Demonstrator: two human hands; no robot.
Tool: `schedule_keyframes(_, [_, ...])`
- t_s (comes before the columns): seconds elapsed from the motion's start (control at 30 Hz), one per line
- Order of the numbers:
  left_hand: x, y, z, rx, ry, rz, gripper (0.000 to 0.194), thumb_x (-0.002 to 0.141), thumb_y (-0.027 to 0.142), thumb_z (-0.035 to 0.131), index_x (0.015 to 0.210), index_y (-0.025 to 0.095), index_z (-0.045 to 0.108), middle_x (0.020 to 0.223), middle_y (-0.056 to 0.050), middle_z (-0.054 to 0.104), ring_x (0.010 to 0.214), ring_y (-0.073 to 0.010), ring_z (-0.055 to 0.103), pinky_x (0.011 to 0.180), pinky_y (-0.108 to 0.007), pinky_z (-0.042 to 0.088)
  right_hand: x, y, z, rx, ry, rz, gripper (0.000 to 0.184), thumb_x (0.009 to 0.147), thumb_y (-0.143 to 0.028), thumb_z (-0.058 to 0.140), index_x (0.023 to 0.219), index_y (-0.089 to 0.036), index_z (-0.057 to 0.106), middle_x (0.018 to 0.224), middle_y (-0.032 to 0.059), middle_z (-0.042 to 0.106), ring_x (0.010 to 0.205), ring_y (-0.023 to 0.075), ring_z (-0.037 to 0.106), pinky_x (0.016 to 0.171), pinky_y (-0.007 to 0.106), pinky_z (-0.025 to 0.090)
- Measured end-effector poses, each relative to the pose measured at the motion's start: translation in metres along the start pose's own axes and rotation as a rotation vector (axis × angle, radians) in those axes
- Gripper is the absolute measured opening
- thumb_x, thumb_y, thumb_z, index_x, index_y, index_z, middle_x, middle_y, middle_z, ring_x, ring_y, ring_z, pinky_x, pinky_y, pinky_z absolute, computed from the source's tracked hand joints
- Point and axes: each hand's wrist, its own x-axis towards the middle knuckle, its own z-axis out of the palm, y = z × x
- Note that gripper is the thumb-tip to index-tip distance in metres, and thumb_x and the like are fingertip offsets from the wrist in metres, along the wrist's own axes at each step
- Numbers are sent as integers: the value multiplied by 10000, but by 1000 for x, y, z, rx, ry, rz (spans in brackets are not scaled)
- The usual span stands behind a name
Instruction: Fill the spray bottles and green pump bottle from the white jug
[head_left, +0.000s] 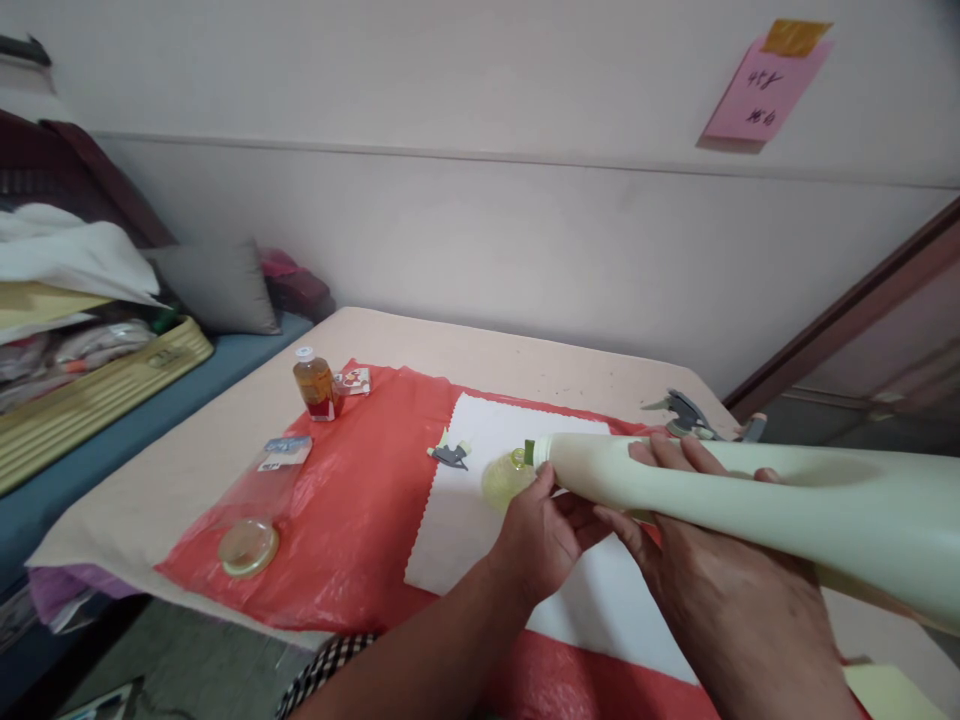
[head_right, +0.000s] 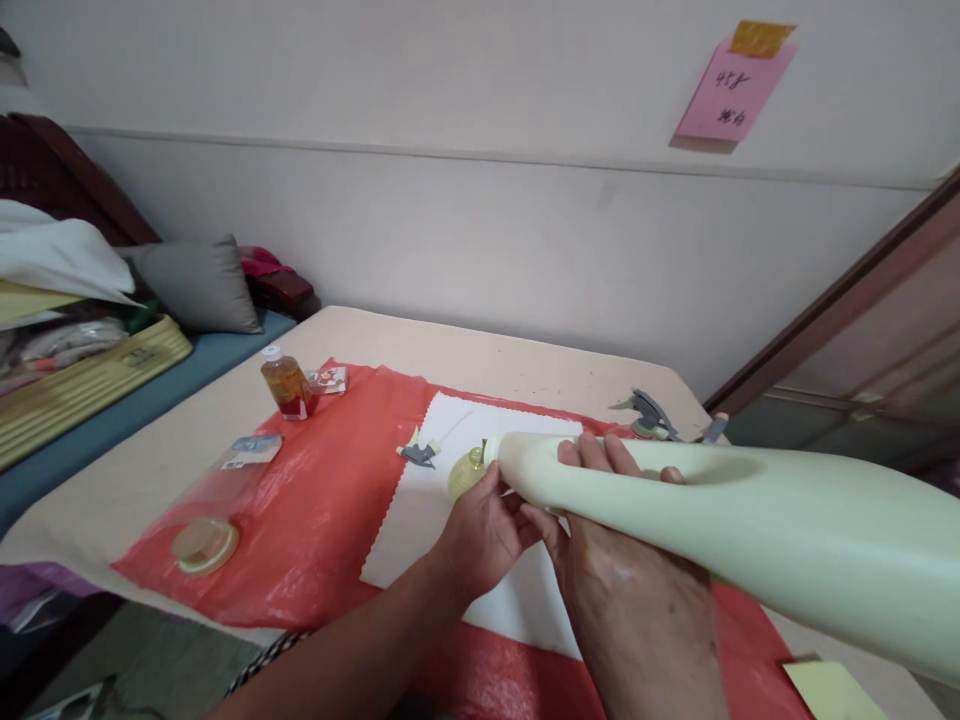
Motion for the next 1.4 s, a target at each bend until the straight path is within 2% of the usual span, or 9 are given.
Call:
schedule_keyframes(0.37, [-1, 0, 0, -13, -19, 6, 373, 954, 413, 509, 1127, 108, 639, 959, -102, 673, 828, -167, 648, 724, -281, 559, 4, -1, -2, -27, 26, -32, 507, 929, -386, 580, 1322, -70, 531, 1311, 205, 623, 1226, 360, 565, 1102, 534, 319])
schedule_keyframes(0.7, [1, -1, -2, -13, -45, 9, 384, 962, 414, 493, 1153, 110, 629, 955, -96, 668, 812, -157, 648, 702, -263, 550, 6, -4, -4, 16, -3, 11, 513, 929, -345, 587, 1354, -67, 509, 1331, 211, 608, 1255, 361, 550, 1110, 546, 326])
schedule_keyframes(0.97, [2, 0, -4, 14, -55, -15, 416, 966, 455, 464, 1113, 116, 654, 1023, -112, 676, 828, -170, 631, 760, -283, 528, 4, -4, -5, 19, -22, 5, 529, 920, -384, 599, 1328, -54, 532, 1327, 209, 613, 1252, 358, 553, 1119, 546, 312])
schedule_keyframes(1.07, [2, -1, -4, 54, -104, -2, 437, 965, 471, 461, 1149, 130, 662, 1127, -110, 676, 880, -176, 630, 766, -276, 520, 4, -6, -7, 40, -14, 24, 591, 913, -436, 599, 1346, -41, 516, 1352, 219, 592, 1269, 363, 540, 1129, 537, 309])
schedule_keyframes(1.2, [3, -2, -6, 66, -174, 4, 459, 958, 479, 475, 1224, 145, 642, 1254, -99, 644, 996, -196, 626, 832, -285, 513, 5, -7, -9, 67, -45, 68, 585, 913, -434, 603, 1350, -56, 514, 1363, 207, 588, 1279, 353, 534, 1144, 528, 294])
schedule_keyframes(1.4, [4, -2, -5, 86, -173, 23, 462, 951, 491, 484, 1222, 153, 645, 1193, -106, 668, 1032, -217, 623, 856, -296, 510, 4, -5, -6, 45, -1, 29, 598, 918, -462, 584, 1368, -78, 506, 1356, 197, 597, 1262, 350, 548, 1136, 517, 300])
